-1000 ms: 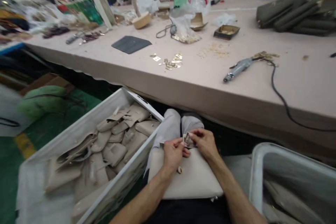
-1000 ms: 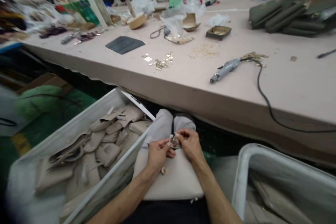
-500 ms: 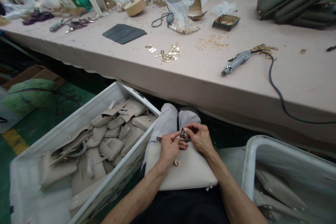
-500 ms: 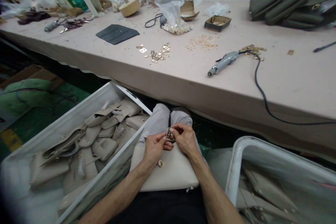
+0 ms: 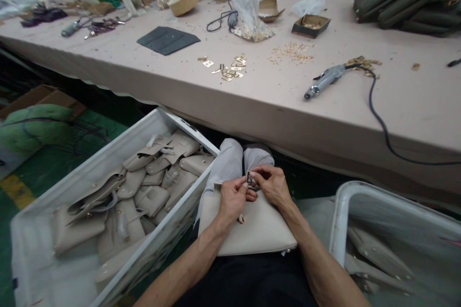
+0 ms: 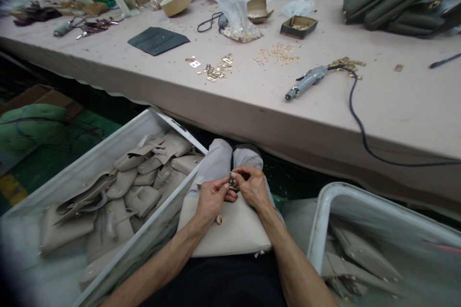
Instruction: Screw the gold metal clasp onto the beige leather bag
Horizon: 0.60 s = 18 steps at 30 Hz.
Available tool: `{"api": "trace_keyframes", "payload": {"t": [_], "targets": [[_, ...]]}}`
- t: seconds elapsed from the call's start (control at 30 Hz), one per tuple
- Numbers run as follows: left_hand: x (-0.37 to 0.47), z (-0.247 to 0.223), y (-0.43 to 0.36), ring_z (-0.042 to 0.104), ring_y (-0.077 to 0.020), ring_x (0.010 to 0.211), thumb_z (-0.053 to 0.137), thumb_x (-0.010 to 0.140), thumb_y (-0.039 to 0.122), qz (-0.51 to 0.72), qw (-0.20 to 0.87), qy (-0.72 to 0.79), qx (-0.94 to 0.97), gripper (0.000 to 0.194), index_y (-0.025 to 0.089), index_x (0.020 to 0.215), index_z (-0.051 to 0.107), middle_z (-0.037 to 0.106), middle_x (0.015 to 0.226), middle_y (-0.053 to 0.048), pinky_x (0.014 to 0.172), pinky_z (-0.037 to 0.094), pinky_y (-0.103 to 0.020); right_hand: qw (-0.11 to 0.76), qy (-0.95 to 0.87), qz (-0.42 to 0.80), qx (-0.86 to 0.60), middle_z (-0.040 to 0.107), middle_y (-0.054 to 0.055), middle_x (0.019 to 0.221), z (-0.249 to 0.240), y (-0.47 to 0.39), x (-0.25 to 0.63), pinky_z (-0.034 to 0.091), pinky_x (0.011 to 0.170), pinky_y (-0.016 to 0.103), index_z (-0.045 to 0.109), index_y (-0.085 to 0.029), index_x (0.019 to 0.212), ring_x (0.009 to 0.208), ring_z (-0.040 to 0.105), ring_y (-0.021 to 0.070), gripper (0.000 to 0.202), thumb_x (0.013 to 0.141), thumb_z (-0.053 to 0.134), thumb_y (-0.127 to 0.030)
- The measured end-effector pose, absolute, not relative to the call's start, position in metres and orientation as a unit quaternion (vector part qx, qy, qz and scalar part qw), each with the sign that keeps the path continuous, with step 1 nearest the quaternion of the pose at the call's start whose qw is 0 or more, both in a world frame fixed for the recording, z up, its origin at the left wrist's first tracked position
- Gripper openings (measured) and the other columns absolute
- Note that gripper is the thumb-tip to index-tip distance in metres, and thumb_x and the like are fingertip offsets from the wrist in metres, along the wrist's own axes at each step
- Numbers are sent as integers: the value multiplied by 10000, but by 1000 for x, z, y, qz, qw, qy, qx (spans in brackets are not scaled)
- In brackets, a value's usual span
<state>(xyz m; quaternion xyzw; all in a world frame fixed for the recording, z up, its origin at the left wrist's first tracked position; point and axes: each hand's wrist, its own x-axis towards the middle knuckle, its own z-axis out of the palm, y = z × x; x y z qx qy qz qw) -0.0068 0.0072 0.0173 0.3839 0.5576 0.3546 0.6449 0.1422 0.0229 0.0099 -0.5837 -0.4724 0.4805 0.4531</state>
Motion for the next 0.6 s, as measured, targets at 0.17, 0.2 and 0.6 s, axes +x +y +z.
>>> {"api": "trace_keyframes", "payload": {"t": [0.17, 0.2, 0.6], "targets": [[-7, 15, 7, 718, -129, 540, 573, 898, 181, 359, 637, 559, 391, 341, 87, 1158, 773, 762, 647, -40, 573, 617, -215, 456, -479, 476, -579, 750, 69, 797, 11, 23, 142, 547, 580, 285, 798, -171, 872, 622, 677, 188, 221, 837, 745, -383], [-8, 15, 7, 717, -128, 538, 575, 898, 186, 360, 635, 559, 392, 342, 88, 1159, 773, 762, 647, -41, 572, 614, -214, 458, -478, 477, -578, 751, 69, 803, 11, 23, 142, 546, 580, 284, 802, -171, 879, 623, 676, 187, 218, 837, 742, -377], [-8, 14, 7, 701, -123, 531, 608, 899, 244, 360, 631, 565, 390, 363, 106, 1195, 767, 758, 643, -38, 570, 599, -217, 441, -505, 462, -580, 741, 68, 858, 13, 22, 146, 547, 656, 275, 838, -203, 961, 790, 697, 206, 221, 850, 662, -277]]}}
